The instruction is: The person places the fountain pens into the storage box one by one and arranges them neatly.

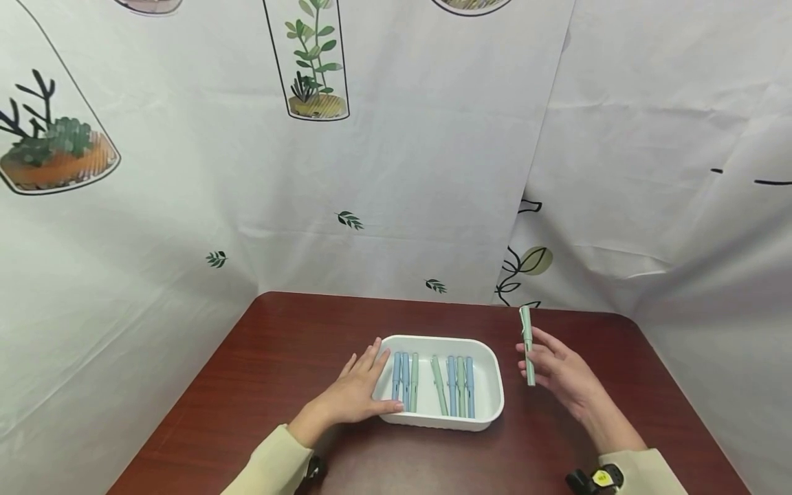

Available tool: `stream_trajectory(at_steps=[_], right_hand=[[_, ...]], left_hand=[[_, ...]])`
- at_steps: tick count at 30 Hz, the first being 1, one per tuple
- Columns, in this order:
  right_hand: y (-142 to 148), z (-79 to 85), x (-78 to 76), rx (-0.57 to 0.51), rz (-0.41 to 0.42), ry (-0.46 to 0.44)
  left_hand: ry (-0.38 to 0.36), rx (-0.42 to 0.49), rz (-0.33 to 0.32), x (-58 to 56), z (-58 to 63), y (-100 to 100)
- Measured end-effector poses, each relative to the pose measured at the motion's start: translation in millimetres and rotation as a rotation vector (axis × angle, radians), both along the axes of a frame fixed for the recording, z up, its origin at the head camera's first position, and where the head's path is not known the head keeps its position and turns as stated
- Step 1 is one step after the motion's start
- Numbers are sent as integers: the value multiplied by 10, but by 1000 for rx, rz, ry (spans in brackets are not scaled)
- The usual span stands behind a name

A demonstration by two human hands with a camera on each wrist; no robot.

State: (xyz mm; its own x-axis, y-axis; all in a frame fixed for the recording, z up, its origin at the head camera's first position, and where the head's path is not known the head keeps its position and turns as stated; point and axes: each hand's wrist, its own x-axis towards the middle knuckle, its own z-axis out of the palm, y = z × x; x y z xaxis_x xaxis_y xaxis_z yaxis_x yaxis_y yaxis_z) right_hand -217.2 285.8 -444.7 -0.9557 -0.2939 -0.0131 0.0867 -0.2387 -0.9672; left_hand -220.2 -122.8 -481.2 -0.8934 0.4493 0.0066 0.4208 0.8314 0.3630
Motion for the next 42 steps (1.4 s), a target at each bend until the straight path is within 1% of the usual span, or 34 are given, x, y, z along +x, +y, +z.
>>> stream_trajectory(at_steps=[2, 13, 18, 22, 26, 35, 42], right_hand=[[-52, 8, 17, -10, -2, -1], [-242, 9, 66, 63, -49, -48], [-301, 23, 85, 127, -55, -73], [-362, 36, 95, 192, -40, -93], [-442, 51, 102, 227, -24, -110], [-617, 47, 116, 223, 18, -134], [-739, 42, 118, 262, 59, -144]], left_hand=[[-3, -1, 0, -2, 1, 1], [-3, -5, -1, 4, 15, 6], [-3, -8, 0, 1, 13, 7], [-4, -7, 1, 5, 14, 7], [-8, -2, 1, 7, 18, 6], [-9, -9, 6, 2, 2, 3], [-2, -23, 3, -8, -6, 8]])
